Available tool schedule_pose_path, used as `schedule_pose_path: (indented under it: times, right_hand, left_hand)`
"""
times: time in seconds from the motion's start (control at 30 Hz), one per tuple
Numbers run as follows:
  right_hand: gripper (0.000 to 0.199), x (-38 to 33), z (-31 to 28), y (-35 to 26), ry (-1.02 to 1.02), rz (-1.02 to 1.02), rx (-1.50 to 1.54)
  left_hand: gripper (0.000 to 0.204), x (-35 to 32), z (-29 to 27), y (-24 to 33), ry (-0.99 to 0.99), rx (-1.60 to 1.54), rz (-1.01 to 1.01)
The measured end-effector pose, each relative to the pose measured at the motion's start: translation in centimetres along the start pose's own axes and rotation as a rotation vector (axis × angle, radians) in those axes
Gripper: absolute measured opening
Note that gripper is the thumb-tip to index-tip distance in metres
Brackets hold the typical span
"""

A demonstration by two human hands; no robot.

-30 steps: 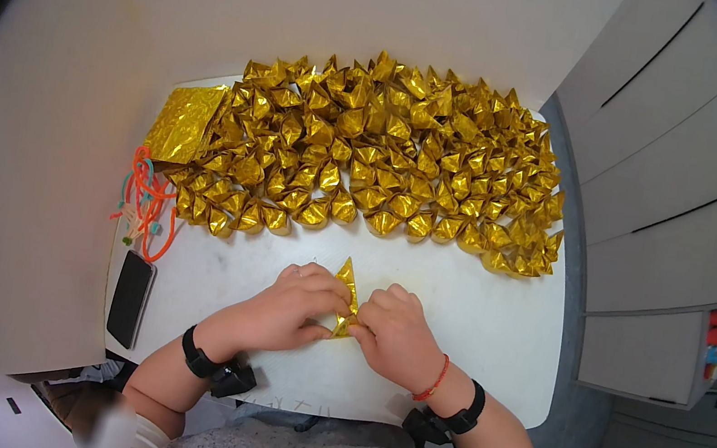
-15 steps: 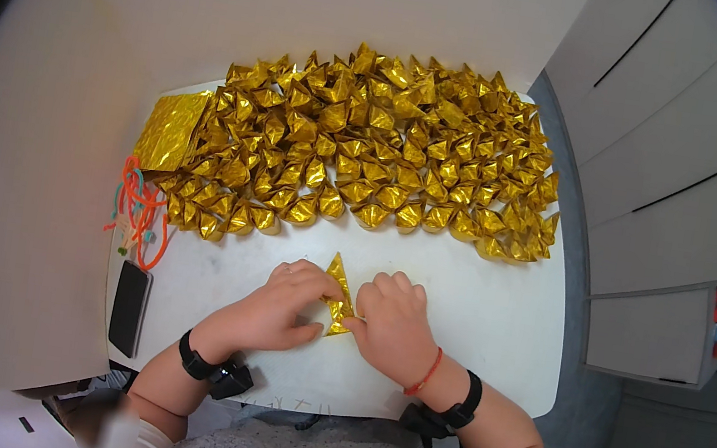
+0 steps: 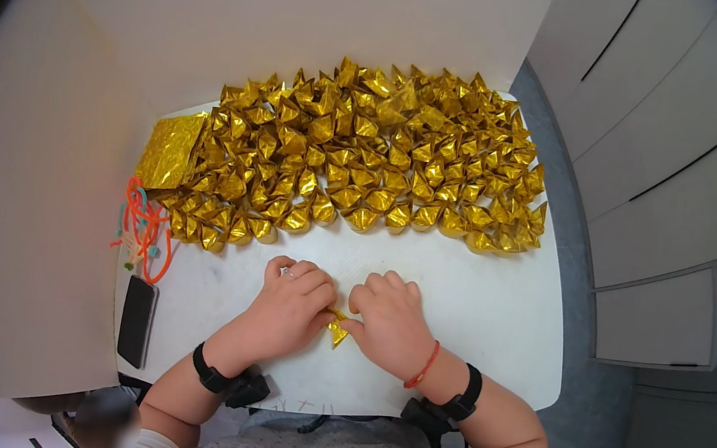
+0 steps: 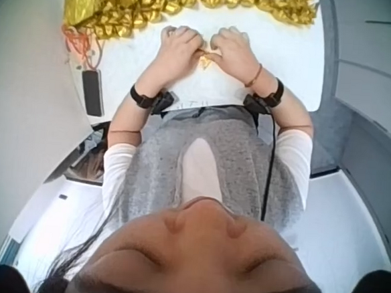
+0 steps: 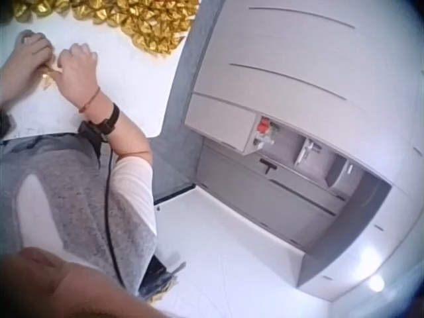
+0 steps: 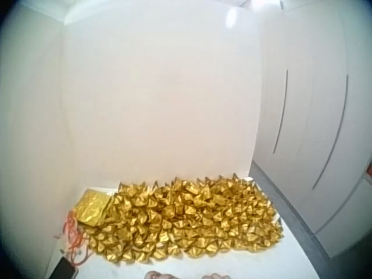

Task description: Folding square sheets of gold paper into small decorative 3D shapes.

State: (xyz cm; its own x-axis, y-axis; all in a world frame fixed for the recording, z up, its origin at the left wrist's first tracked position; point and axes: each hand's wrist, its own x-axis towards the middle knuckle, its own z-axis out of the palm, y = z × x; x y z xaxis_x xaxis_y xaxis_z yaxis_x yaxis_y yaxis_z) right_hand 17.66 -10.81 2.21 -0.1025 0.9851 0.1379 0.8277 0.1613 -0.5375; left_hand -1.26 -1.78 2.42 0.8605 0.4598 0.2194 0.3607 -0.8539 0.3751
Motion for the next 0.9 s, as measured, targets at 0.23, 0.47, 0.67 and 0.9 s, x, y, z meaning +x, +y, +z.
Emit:
schedule_pose_path:
  times: [0.23, 0.47, 0.67, 0.9]
  right_hand:
    - [0.025, -0.3, 0.4, -0.1, 0.013, -0.019, -0.005]
    - [0.020, -0.1, 0.4, 0.1, 0.012, -0.023, 0.046]
    - [0.009, 0.4, 0.5, 1.2, 0.010, 0.145, 0.702]
    - [0.008, -0.2, 1.0, 0.2, -0.004, 0.304, 1.021]
  left_hand:
    - [0.023, -0.2, 0.1, 0.1, -0.041, -0.049, -0.067]
    - [0.019, -0.3, 0.4, 0.0, -0.027, -0.175, -0.136]
    - [0.011, -0.6, 0.2, -0.2, 0.139, -0.514, -0.272]
    - [0.009, -1.6, 0.3, -0.2, -0.018, -1.305, -0.641]
